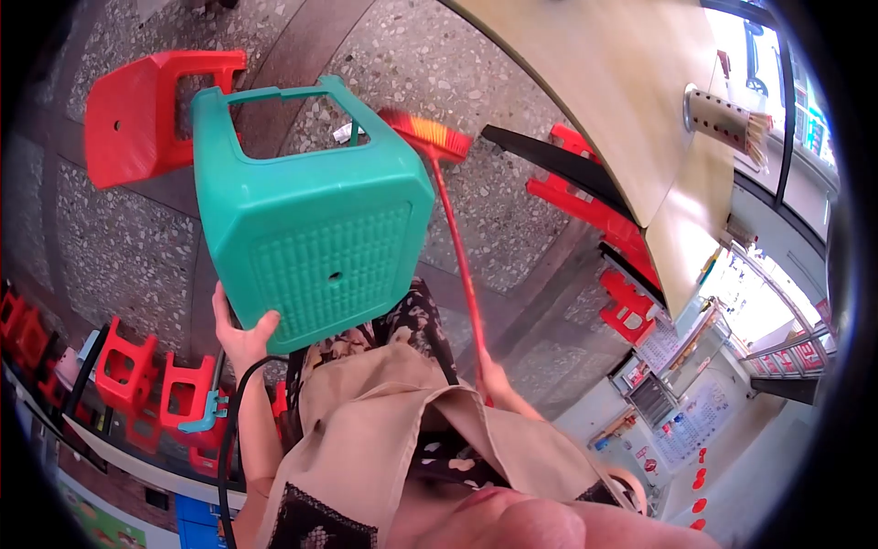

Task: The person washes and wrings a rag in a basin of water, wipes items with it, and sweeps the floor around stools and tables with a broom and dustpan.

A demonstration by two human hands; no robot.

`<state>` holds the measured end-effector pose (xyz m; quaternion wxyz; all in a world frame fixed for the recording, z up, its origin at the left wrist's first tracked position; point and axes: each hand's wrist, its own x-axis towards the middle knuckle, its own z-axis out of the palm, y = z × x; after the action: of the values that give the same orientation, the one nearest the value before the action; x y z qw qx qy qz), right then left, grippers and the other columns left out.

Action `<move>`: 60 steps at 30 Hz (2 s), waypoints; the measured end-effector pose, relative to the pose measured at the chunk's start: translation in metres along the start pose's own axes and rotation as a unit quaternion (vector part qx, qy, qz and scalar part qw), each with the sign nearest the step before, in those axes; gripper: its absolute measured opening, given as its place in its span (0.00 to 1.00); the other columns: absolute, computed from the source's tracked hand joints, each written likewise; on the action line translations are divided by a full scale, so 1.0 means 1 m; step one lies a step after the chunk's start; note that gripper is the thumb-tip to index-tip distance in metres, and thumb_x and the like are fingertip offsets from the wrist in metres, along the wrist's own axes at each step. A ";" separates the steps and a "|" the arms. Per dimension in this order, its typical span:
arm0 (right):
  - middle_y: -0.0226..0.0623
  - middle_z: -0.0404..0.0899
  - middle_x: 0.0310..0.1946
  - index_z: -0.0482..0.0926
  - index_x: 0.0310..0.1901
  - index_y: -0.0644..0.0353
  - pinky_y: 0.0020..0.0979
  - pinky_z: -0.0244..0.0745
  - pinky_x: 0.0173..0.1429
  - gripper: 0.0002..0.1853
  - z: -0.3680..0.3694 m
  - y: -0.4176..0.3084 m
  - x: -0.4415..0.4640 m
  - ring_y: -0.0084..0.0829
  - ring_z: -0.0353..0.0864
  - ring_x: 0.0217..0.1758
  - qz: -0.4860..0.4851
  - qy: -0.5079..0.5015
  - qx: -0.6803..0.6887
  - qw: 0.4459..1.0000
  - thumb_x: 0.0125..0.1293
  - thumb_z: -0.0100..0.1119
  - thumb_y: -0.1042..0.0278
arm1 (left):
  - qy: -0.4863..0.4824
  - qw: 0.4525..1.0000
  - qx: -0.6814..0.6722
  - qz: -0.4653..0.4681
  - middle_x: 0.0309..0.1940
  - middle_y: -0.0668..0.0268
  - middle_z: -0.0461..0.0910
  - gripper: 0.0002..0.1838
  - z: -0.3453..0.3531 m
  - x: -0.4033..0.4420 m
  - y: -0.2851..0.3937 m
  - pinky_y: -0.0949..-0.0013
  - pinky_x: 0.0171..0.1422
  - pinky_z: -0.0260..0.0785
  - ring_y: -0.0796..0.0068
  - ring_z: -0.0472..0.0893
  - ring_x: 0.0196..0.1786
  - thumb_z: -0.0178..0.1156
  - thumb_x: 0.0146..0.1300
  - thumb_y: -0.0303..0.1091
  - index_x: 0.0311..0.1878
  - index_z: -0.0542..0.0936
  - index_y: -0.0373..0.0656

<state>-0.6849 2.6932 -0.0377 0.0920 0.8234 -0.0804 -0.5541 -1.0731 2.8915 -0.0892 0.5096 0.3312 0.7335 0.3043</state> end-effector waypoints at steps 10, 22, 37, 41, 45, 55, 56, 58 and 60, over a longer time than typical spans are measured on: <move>0.28 0.63 0.08 0.68 0.17 0.57 0.29 0.57 0.17 0.33 -0.036 -0.058 0.074 0.24 0.65 0.12 -0.309 0.168 -0.008 0.936 0.67 0.34 0.37 | -0.025 0.999 -0.040 0.010 0.53 0.60 0.70 0.41 0.037 0.031 0.027 0.68 0.60 0.61 0.69 0.70 0.54 0.69 0.43 0.34 0.62 0.62 0.31; 0.64 0.74 0.29 0.76 0.30 0.71 0.51 0.68 0.39 0.33 0.000 0.154 0.135 0.61 0.75 0.37 -0.175 0.092 -0.185 0.963 0.69 0.33 0.45 | -0.067 0.994 -0.083 0.006 0.46 0.60 0.76 0.31 0.131 0.154 0.043 0.71 0.51 0.68 0.72 0.77 0.45 0.67 0.50 0.32 0.57 0.69 0.32; 0.58 0.77 0.29 0.78 0.36 0.67 0.45 0.71 0.40 0.29 0.001 0.130 0.040 0.52 0.79 0.38 0.057 0.064 -0.107 0.991 0.63 0.44 0.43 | -0.094 0.938 0.169 0.288 0.62 0.62 0.67 0.31 0.569 0.336 -0.006 0.61 0.66 0.59 0.62 0.67 0.62 0.50 0.57 0.55 0.62 0.67 0.53; 0.57 0.78 0.29 0.78 0.37 0.66 0.45 0.71 0.40 0.28 0.001 0.127 0.031 0.50 0.79 0.38 0.055 0.065 -0.123 0.989 0.63 0.45 0.43 | -0.157 0.950 -0.103 0.248 0.67 0.56 0.55 0.40 0.533 0.318 -0.017 0.50 0.71 0.42 0.58 0.54 0.69 0.52 0.54 0.60 0.66 0.59 0.45; 0.56 0.78 0.29 0.79 0.37 0.66 0.44 0.71 0.40 0.28 -0.008 0.132 0.005 0.49 0.80 0.38 0.020 0.064 -0.135 0.989 0.62 0.47 0.42 | 0.167 0.897 0.157 0.377 0.66 0.52 0.55 0.39 0.280 0.279 -0.043 0.51 0.69 0.47 0.56 0.56 0.67 0.58 0.57 0.48 0.67 0.56 0.40; 0.42 0.81 0.36 0.79 0.46 0.63 0.32 0.72 0.47 0.23 -0.019 0.013 0.008 0.30 0.80 0.42 0.118 0.009 -0.240 0.963 0.59 0.56 0.51 | 0.280 0.870 -0.353 -0.198 0.67 0.50 0.50 0.52 -0.140 0.321 -0.137 0.47 0.67 0.54 0.50 0.58 0.66 0.59 0.53 0.60 0.69 0.43 0.40; 0.42 0.81 0.35 0.79 0.46 0.63 0.31 0.72 0.46 0.23 -0.025 0.023 0.012 0.30 0.80 0.41 0.114 0.016 -0.257 0.960 0.59 0.56 0.51 | 0.250 0.880 -0.348 -0.205 0.67 0.50 0.50 0.55 -0.152 0.344 -0.153 0.47 0.67 0.55 0.50 0.58 0.66 0.60 0.52 0.62 0.69 0.42 0.40; 0.42 0.81 0.34 0.79 0.44 0.65 0.32 0.73 0.44 0.24 -0.032 0.038 0.020 0.29 0.80 0.39 0.137 0.021 -0.226 0.964 0.57 0.58 0.50 | 0.199 0.910 -0.304 -0.200 0.63 0.53 0.58 0.47 -0.171 0.396 -0.204 0.50 0.65 0.58 0.55 0.62 0.62 0.63 0.51 0.56 0.66 0.52 0.39; 0.42 0.81 0.33 0.79 0.42 0.67 0.33 0.73 0.44 0.23 -0.016 -0.008 0.002 0.29 0.80 0.38 0.140 0.042 -0.272 0.951 0.57 0.59 0.51 | 0.174 0.899 -0.351 -0.196 0.51 0.61 0.70 0.29 -0.164 0.405 -0.210 0.55 0.61 0.64 0.66 0.69 0.52 0.69 0.50 0.43 0.53 0.72 0.41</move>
<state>-0.6692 2.7018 -0.0358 0.3931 0.7702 -0.0371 -0.5009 -1.3713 3.0714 -0.4264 0.5068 -0.0781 0.7058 0.4887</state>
